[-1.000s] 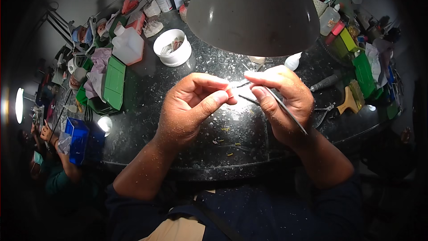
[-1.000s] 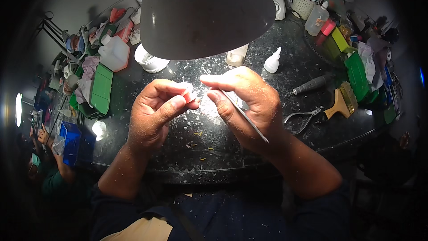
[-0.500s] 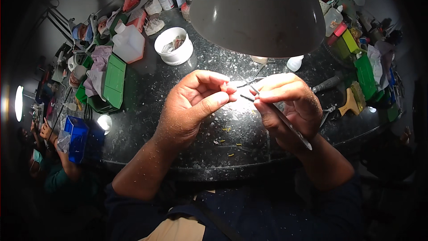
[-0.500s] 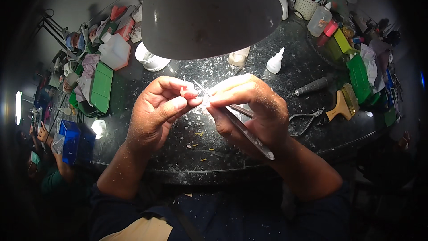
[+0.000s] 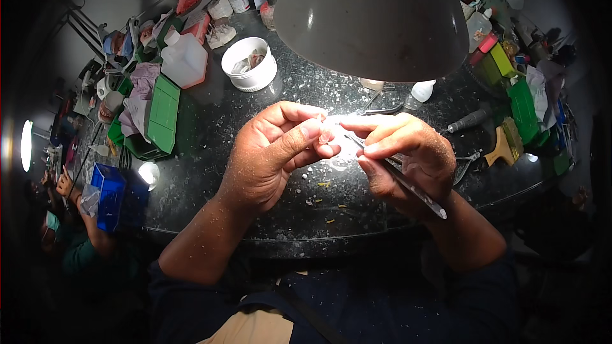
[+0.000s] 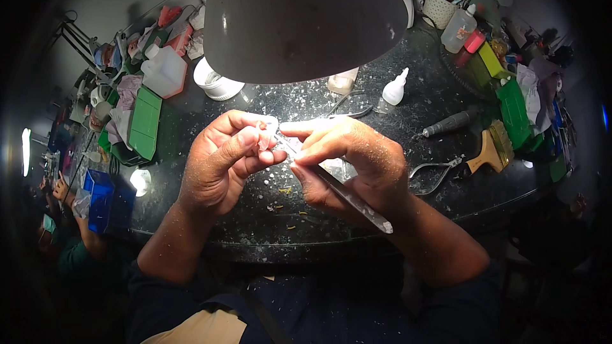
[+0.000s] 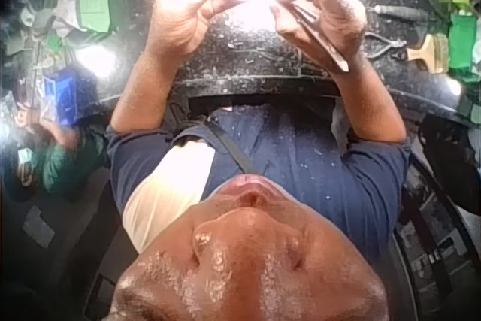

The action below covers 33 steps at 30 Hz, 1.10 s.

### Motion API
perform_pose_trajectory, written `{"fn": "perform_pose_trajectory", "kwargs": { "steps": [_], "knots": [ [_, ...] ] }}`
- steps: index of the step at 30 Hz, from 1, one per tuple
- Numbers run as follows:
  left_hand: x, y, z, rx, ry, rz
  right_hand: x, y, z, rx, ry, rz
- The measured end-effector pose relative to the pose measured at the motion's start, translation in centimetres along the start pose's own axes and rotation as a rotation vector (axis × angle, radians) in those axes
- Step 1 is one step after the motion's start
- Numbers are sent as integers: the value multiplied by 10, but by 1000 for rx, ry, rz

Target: The person fits prosthetic teeth into a dental mold, uses a metal spatula to scrape and shape material within the mold, and uses a handheld rotary tool to work on a small dental component.

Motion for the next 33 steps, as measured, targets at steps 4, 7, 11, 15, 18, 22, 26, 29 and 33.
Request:
{"fn": "perform_pose_trajectory", "kwargs": {
  "steps": [4, 7, 11, 15, 18, 22, 26, 29, 33],
  "knots": [
    [-1, -1, 0, 16, -21, 41, 0, 1, -5, -15, -5, -21],
    [0, 1, 0, 10, -18, 57, -5, 4, -2, -2, -11, -71],
    [0, 1, -1, 28, -19, 67, -6, 5, -1, 8, -31, -79],
    [-1, 1, -1, 27, -23, 61, -4, 1, -2, 29, 17, -69],
    [0, 0, -3, 49, -22, 62, -3, -1, -3, 51, 34, -96],
    [5, 1, -4, 55, 27, 124, 10, -12, -8, 209, 68, -10],
    [6, -1, -3, 52, 55, 145, 1, -3, -6, 99, -64, -39],
    [4, -1, -4, 54, 28, 177, -6, 3, -5, -18, -70, -118],
    [15, -15, 4, 75, 239, 154, 14, -28, -4, 235, 216, -219]
  ]
}}
Point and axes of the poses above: each hand's wrist, its own z-axis towards the middle knuckle, its own y-axis out of the palm, x = y × z, the point moved 7 cm from there along z, towards the middle knuckle, and after that the axes turned 9 degrees about z, right-handed, at the moved point
